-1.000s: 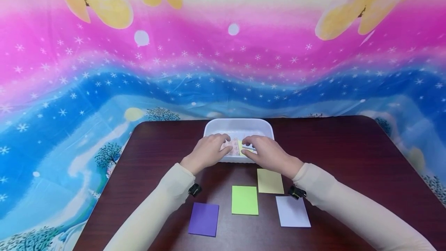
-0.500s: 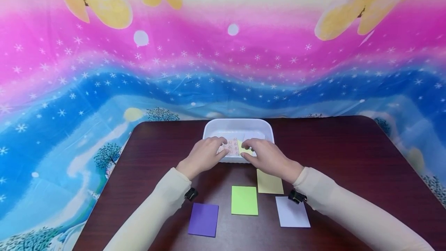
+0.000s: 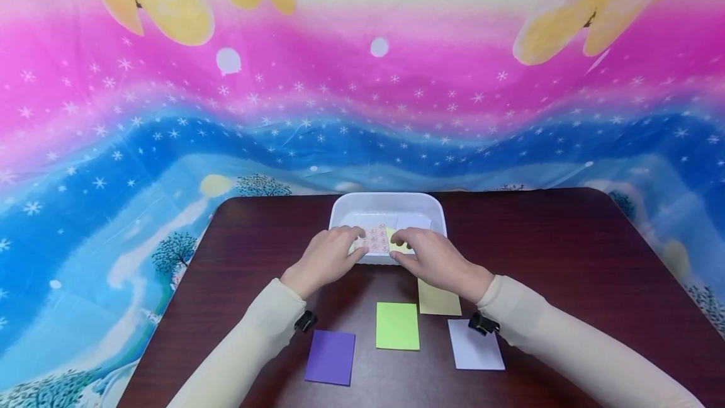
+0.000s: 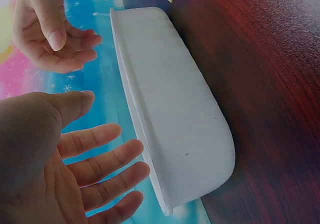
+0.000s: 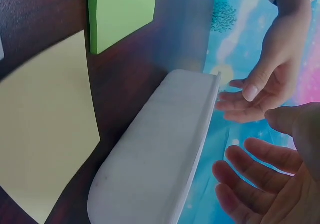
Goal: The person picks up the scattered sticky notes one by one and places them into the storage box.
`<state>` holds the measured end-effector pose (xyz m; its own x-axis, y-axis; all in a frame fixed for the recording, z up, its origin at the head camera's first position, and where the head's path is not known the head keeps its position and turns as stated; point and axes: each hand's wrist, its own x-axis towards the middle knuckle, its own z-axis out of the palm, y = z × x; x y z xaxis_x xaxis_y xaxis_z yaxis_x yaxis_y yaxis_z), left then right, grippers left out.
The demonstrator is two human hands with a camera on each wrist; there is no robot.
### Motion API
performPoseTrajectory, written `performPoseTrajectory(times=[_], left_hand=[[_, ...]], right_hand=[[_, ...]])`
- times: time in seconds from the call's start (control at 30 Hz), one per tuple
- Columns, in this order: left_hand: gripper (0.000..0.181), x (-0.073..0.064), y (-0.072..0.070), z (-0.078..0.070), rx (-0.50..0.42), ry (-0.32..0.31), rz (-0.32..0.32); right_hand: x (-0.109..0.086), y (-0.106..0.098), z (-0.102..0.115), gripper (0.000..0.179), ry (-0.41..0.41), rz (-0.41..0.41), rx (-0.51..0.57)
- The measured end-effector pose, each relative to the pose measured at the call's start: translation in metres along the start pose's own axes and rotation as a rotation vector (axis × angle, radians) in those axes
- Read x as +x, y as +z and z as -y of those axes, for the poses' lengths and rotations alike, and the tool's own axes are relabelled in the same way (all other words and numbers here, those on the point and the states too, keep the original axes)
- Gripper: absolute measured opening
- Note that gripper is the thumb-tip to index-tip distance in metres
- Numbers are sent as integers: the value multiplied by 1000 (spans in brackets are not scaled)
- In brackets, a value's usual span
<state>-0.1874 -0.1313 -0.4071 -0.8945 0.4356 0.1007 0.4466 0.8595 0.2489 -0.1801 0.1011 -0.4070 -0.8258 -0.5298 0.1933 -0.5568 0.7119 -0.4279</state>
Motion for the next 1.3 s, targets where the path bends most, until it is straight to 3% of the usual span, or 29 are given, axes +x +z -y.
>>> performPoseTrajectory(times=[0.6, 1.3], left_hand=[[34, -14, -1, 4, -23, 1, 2], [35, -28, -1, 8, -1, 25, -39]], right_hand=[[-8, 9, 7, 25, -31, 17, 4], [-13, 17, 14, 21, -82, 26, 19]])
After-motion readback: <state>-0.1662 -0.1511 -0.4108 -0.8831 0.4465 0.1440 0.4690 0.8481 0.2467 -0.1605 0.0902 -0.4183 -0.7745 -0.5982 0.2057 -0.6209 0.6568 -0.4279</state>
